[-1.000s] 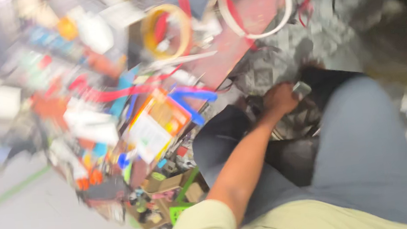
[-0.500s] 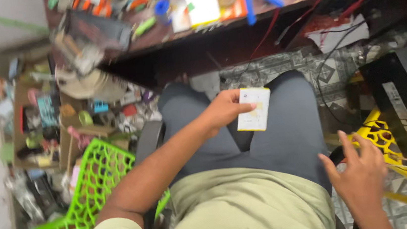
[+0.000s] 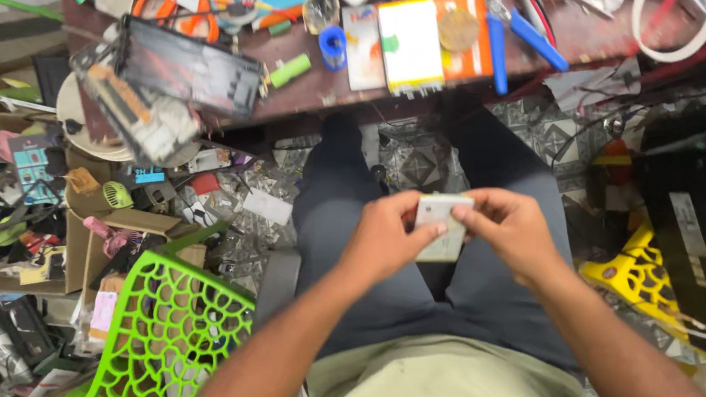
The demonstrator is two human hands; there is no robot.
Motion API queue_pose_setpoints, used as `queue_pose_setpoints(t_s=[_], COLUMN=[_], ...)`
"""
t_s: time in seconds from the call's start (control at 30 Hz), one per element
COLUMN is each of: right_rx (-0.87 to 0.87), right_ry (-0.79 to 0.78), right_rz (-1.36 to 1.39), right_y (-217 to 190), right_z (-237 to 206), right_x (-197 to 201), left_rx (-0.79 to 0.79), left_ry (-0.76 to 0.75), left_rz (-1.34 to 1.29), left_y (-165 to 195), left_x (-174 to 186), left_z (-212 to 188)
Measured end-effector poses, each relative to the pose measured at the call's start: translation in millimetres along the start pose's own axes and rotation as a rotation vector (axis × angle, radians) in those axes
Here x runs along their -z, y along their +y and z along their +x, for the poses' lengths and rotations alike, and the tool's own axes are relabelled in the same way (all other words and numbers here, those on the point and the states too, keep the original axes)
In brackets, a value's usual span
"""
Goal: The person solders wires to a mobile phone battery using a soldering iron and solder. They strip wire ends, apply solder to the battery terminals, and trim excess wire with pliers.
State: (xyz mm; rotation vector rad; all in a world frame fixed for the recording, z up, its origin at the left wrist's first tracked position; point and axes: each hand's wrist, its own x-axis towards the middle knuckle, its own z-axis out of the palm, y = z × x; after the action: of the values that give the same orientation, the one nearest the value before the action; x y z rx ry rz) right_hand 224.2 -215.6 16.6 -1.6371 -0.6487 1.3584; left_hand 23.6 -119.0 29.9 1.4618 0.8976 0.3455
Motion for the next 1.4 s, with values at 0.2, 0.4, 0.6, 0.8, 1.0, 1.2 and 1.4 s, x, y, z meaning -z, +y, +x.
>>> queue_pose_setpoints(t_s=[0.2, 0.4, 0.6, 0.8, 1.0, 1.2, 1.4], right_rx=[-0.145, 0.091, -0.008, -0.077, -0.161, -0.262, -0.174], right_ry=[0.016, -0.043, -0.109, -0.094, -0.018, -0.003, -0.111], right_rz=[-0.039, 0.042, 0.369, 0.522, 0.54, 0.509, 0.467], right_y=[-13, -86, -118, -85, -42, -26, -29], right_z=[40, 44, 45, 41, 22, 22, 27], right_x=[3, 22, 39, 52, 60, 58, 55], left_rx=[-0.045, -0.126, -0.104, 0.085, 0.073, -0.259, -0.351], left_ry=[0.301, 0.399, 0.499, 0.428, 0.336, 0.538, 0.794], left_rz=[0.117, -0.142, -0.157, -0.47, -0.718, -0.081, 0.343], left_y=[18, 46, 57, 29, 9, 26, 33], left_x=[34, 41, 52, 58, 52, 23, 26], left_z=[34, 69, 85, 79, 75, 90, 83])
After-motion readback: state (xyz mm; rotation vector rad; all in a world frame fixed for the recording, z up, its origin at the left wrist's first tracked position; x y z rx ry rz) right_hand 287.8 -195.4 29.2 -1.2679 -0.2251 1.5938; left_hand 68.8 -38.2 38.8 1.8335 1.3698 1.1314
